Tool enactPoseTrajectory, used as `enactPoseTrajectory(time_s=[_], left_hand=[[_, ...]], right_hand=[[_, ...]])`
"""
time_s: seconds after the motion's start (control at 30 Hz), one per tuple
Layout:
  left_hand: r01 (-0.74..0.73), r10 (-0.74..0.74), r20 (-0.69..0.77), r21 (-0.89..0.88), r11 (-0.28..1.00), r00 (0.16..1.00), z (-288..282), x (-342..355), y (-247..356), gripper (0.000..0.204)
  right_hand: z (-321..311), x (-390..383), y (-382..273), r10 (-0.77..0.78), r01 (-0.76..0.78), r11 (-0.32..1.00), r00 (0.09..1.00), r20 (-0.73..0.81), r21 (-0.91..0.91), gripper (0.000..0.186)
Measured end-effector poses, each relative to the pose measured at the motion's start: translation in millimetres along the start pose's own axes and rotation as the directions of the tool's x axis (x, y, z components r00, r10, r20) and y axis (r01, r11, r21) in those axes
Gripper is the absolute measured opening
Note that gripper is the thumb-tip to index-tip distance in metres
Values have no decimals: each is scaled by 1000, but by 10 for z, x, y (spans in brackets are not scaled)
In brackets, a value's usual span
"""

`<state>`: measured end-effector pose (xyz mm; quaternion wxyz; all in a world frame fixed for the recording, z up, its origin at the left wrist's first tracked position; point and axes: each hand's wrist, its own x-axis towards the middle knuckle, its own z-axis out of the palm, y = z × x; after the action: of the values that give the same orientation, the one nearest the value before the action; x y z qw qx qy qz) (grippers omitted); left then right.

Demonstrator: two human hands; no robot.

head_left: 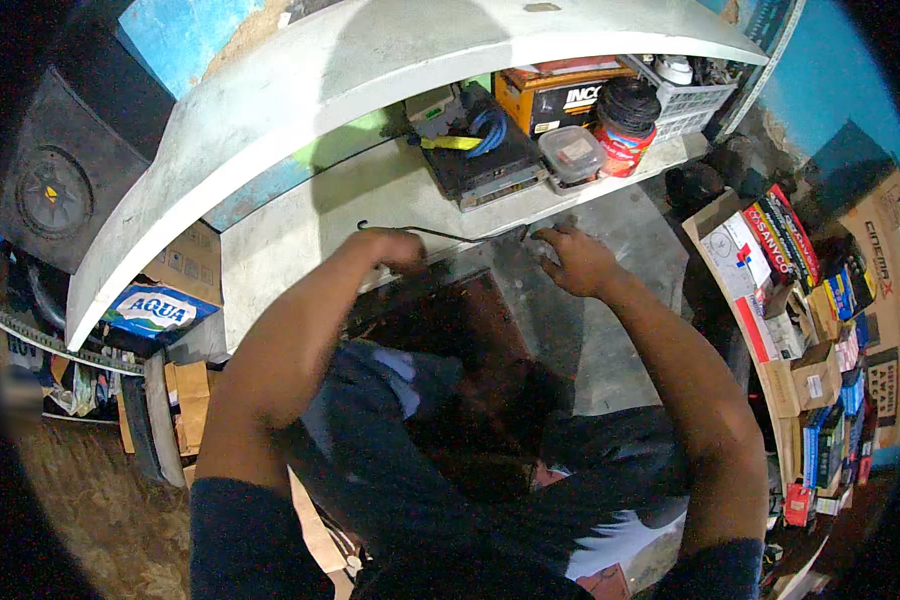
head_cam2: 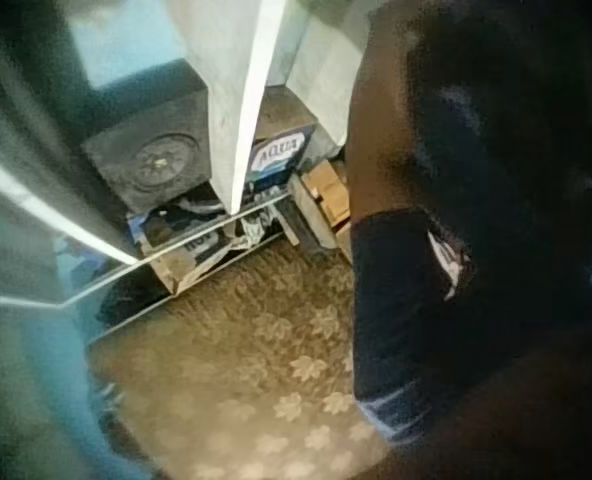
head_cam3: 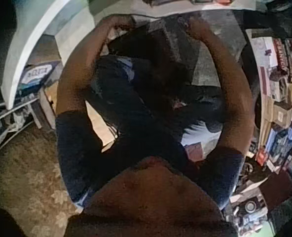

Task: The person sorts through various car parts including a motor, a sun visor, and electronics, placing them into boxes or on shelves.

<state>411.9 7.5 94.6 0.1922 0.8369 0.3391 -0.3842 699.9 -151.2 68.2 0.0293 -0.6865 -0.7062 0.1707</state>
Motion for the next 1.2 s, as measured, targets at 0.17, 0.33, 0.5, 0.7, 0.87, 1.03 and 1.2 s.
enactPoseTrajectory(time_s=[0.17,0.33,0.5,0.7,0.87,1.03,1.2], left_hand=[[56,-64,-155,-57,997,986,581,379,-1064,43],[-31,24,-162,-45,999,987,729,730,-1181,59],[-230,227,-428,46,972,875,597,1348,-966,65],[-86,160,-622,148,985,766,664,1596,-475,67],[-8,141,-546,240,971,826,830,1770,-572,60],[-170,281,-560,242,955,779,899,1805,-493,38],[-419,439,-736,230,878,515,584,1675,-356,32]], right_hand=[[370,349,94,-98,111,988,988,117,-105,45],[537,826,100,-31,69,989,960,277,-130,48],[1014,1261,-61,-205,239,968,927,313,-76,56],[1591,1286,-10,-184,225,964,949,256,-139,81],[1648,1319,5,-212,265,951,935,284,-162,87],[1582,1221,63,-288,330,918,936,203,-220,76],[903,1162,230,-213,212,976,977,0,-49,46]])
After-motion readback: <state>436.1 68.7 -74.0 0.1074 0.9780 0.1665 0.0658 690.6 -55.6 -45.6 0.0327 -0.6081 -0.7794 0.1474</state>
